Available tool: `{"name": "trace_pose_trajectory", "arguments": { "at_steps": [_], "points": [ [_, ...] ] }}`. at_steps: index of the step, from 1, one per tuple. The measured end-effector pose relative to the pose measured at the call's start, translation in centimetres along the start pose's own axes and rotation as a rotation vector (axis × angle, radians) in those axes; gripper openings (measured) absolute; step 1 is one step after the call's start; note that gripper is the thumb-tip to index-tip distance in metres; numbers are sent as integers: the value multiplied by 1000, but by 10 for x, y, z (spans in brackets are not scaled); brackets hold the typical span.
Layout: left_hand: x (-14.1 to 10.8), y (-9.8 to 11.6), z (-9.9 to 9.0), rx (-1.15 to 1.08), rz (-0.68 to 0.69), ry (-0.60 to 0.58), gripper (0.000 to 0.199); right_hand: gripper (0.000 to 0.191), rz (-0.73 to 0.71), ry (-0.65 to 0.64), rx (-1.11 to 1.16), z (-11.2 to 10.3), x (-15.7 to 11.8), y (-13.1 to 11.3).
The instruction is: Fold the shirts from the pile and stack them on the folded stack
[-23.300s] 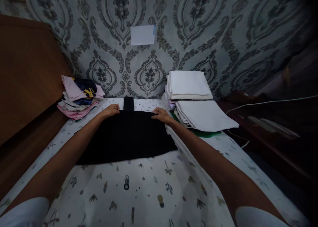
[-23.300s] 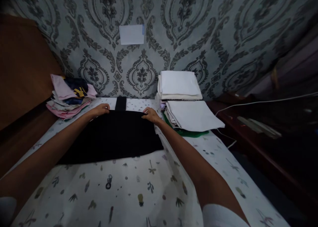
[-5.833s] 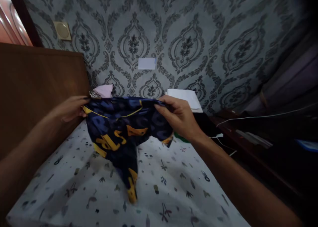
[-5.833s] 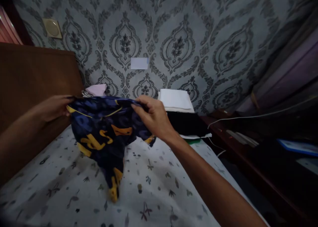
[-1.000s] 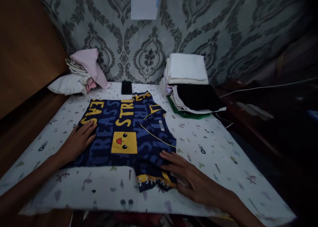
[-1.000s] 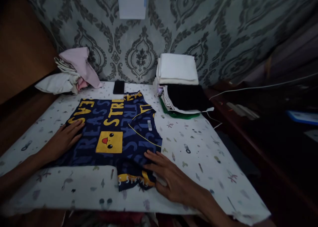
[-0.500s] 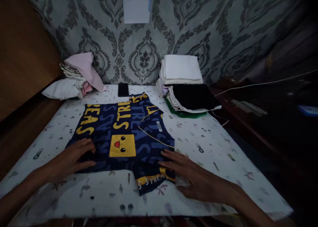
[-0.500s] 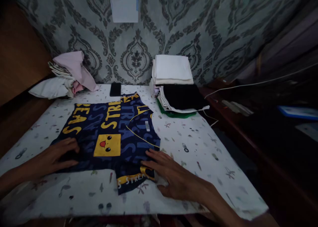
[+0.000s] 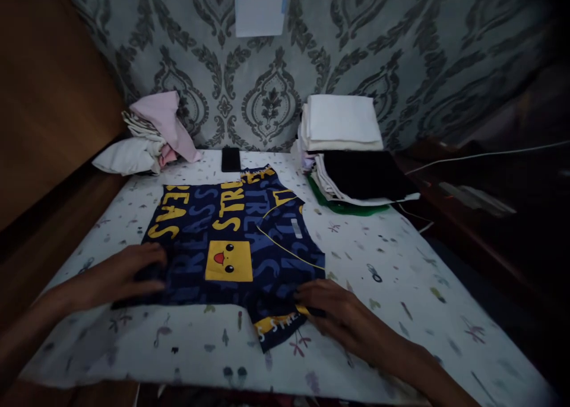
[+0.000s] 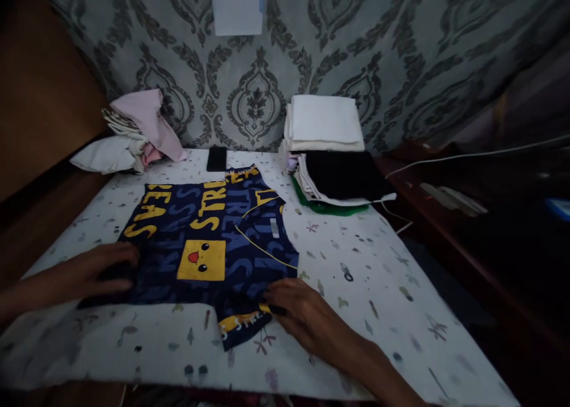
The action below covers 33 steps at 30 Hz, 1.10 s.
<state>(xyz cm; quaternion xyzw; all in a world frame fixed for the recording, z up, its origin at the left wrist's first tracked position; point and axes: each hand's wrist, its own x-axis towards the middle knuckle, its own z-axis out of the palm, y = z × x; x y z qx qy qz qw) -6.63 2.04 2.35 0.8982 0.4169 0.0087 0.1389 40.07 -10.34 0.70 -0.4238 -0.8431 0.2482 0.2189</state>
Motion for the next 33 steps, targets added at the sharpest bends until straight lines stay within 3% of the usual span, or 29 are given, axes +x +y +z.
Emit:
{"name": "trace_pose_trajectory", "arguments": {
  "at_steps": [3,7,10,12,13,15,17,19,21,24,25,27,30,31,33],
  "points": [
    [37,-18,-12,-85,-67,102,42,32,-11,66,73,5,-3,9],
    [95,-64,-11,9,11,137,43,32,41,95,237,14,-9,20],
    [121,-94,-15,180,-274,185,42,28,130,57,347,17,-13,25],
    [128,-96,-17,263,-452,250,43,27,188,29,383,18,-16,27],
    [128,-91,-15,278,-466,283,45,28,212,22,392,19,-17,28],
    [126,-74,-5,241,-316,299,50,27,232,16,399,20,-19,31],
    [121,-58,10,170,-72,224,55,26,229,8,406,22,-20,33],
    [116,-56,20,148,55,133,57,26,218,24,425,23,-20,35],
    [112,-71,18,184,-29,114,53,27,230,33,436,23,-19,34],
    [104,-99,0,253,-340,260,53,28,270,17,434,21,-16,30],
    [100,-103,-5,252,-378,310,54,29,280,5,433,21,-15,29],
    [90,-98,-10,193,-277,335,56,30,292,1,427,20,-14,28],
    [75,-80,-5,110,8,146,54,28,268,9,415,21,-14,30],
    [70,-77,-4,123,14,76,53,28,259,13,410,22,-15,31],
    [62,-79,-5,206,-131,31,50,27,252,11,401,24,-16,33]
  ]
}}
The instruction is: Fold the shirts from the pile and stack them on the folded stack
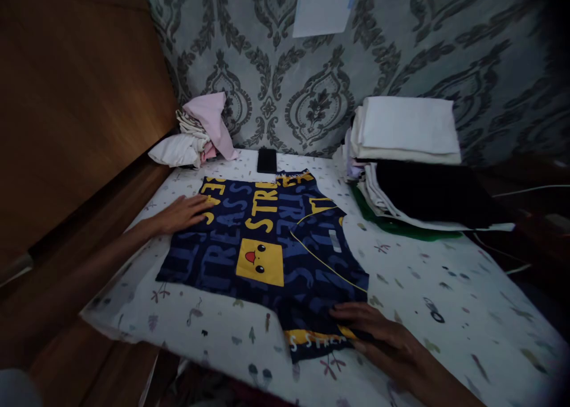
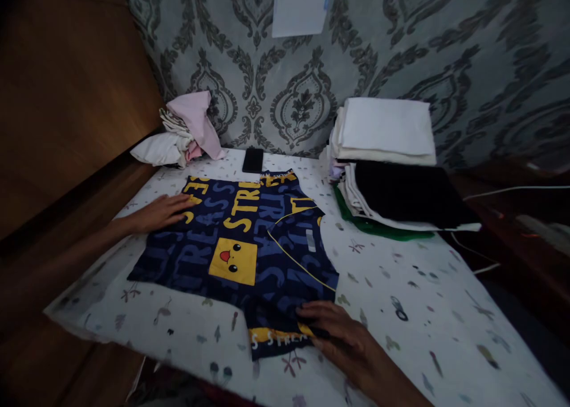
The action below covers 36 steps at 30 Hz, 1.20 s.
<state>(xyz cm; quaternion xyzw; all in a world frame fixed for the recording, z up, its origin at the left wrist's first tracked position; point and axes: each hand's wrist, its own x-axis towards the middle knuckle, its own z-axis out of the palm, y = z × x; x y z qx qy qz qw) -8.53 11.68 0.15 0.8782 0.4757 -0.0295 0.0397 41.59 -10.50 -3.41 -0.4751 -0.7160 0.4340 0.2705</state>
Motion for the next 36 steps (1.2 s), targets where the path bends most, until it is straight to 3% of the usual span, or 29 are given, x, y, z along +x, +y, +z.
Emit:
{"name": "trace_pose_trajectory", "arguments": {
  "at_steps": [3,5,8,9,11,13,15,19,23,27,29,31,33,36],
  "points": [
    [-7,-13,-8,83,-265,144,50,29,20,-9,-23,1,0,1],
    [-10,-12,-13,0,-195,204,48,30,24,-14,-35,0,1,-1],
    [-13,1,-15,-201,139,37,46,30,6,8,-31,0,2,-7],
    [-14,4,-15,-217,192,-17,45,30,2,17,-28,-1,3,-10],
    [-15,6,-14,-147,117,-10,45,29,10,13,-31,-1,4,-15],
    [-18,6,-17,-48,-42,108,44,29,21,13,-33,-1,4,-19],
    [-26,15,-22,-51,-45,168,40,29,21,12,-27,0,4,-19],
    [-58,65,-31,-236,293,-75,23,31,51,14,-15,1,1,-12],
    [-91,107,-38,-199,300,-186,14,36,81,4,-16,-3,-4,-11],
    [-107,108,-52,-266,214,-418,15,40,146,18,8,-9,-8,-21],
    [-105,103,-60,-405,172,-576,13,43,157,29,17,-9,-8,-24],
    [-97,97,-66,-570,156,-650,13,43,159,13,4,-8,-7,-22],
    [-80,89,-63,-637,152,-537,27,42,158,-9,-12,-6,-6,-17],
    [-44,65,-47,-485,117,-210,29,41,156,7,-10,-5,-6,-11]
  ]
}}
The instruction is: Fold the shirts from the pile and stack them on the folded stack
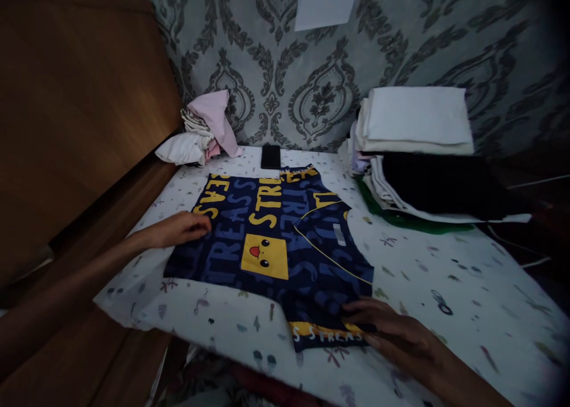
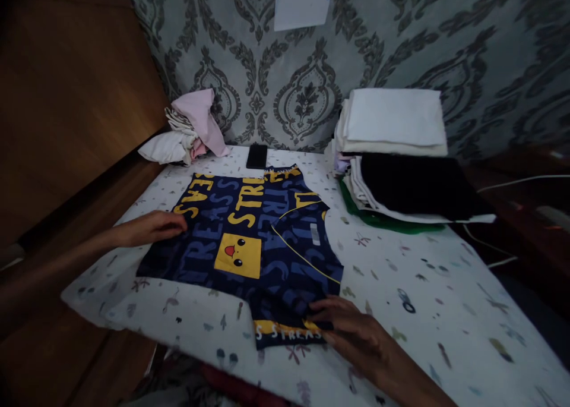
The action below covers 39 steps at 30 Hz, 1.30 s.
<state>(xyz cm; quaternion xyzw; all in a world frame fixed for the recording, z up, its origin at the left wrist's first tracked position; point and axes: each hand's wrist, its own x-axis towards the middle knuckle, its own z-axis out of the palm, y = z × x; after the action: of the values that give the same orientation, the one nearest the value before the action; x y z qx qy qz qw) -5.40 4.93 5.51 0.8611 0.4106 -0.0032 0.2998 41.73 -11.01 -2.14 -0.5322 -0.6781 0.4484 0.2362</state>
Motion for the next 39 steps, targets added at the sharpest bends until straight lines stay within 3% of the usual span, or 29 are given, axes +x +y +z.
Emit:
{"name": "trace_pose_trajectory", "arguments": {
  "at_steps": [3,7,10,14,16,19,21,23,27,30,32,34,36,39],
  "points": [
    [33,-43,-8,175,-53,138,27,41,13,9,14,-1,-1,-4],
    [56,-78,-25,419,-298,264,28,37,20,4,41,-2,-2,-8],
    [65,-74,-23,556,-375,347,34,32,-18,40,72,0,-1,0],
    [81,-61,-3,496,-39,318,46,32,-75,5,19,-2,1,7],
    [91,-65,2,447,15,257,51,35,-67,-12,-1,-4,1,2],
    [104,-82,-4,425,-173,246,54,38,-55,4,-3,-4,0,-5],
    [110,-91,-11,436,-303,297,54,38,-47,23,-1,-2,0,-3],
    [115,-94,-13,459,-306,353,53,39,-68,33,9,-1,2,6],
    [126,-82,-11,451,-237,353,50,35,-148,-42,-22,-2,7,18],
    [124,-62,-14,498,-350,415,44,35,-105,-64,-18,-4,5,9],
    [112,-40,-13,530,-276,407,38,36,-42,-43,9,-5,2,-4],
    [88,-11,-4,502,-83,285,33,38,4,-57,32,-5,0,-17],
    [55,19,16,439,76,49,35,41,16,-88,52,-6,-1,-26],
    [2,42,52,468,81,-112,46,39,-22,-117,81,-6,-1,-32]
  ]
}}
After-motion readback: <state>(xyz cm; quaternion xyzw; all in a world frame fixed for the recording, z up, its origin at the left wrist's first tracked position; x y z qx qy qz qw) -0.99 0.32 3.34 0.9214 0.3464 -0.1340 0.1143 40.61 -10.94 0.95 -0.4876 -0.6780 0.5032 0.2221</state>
